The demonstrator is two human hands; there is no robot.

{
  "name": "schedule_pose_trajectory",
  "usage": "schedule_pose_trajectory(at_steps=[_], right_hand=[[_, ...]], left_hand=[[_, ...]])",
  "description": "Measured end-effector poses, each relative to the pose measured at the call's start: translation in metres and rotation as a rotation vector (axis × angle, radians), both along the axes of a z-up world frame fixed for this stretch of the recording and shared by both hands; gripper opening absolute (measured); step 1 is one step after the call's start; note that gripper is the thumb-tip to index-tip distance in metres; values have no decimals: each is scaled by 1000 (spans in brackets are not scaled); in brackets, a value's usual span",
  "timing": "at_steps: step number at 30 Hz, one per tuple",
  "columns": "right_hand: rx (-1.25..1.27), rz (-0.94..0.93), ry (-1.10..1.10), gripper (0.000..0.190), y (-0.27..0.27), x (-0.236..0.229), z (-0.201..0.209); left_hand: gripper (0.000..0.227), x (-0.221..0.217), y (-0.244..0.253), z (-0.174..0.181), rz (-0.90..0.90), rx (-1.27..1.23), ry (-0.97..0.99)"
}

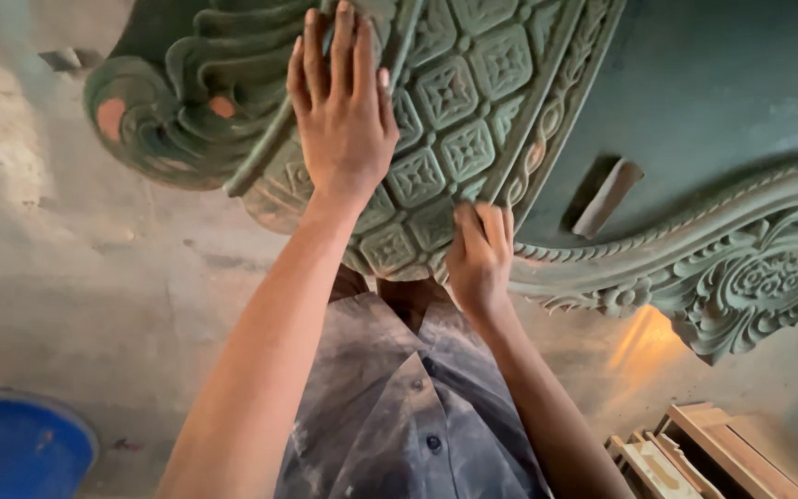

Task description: The person uses a small carving tool to refine the details of a patterned design on a large green wooden furniture piece. They hold the tool in their right hand and use their left hand to steady the surface while working on the carved squares and borders.

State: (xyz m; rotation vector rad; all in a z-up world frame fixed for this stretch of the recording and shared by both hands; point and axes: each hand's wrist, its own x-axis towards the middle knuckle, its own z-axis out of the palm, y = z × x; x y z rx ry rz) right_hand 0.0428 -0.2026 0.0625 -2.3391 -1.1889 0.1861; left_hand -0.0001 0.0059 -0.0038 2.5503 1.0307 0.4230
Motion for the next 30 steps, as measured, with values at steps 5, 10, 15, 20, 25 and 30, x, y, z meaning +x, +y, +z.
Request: schedule_pose_trajectory(at_steps=[5,10,15,20,25,30], right_hand=[[15,1,-19,16,0,-1,2],[-114,-20,5,17,-4,-2,8],[-68,51,162,9,-29,-1,32],[44,99,137,11,-13,-36,15],[-4,108,163,15,-5,-48,5],[34,146,99,21,0,-50,1]], left_hand=[[44,-5,-4,4,-8,-8,32],[45,-5,-4,-6,-14,-9,30],[47,-7,-4,-12,-29,102,-37],[50,-60,-30,1,-102,-29,74],[53,-83,-50,15,-142,-78,154],[51,-74,-48,15,-126,-31,120]])
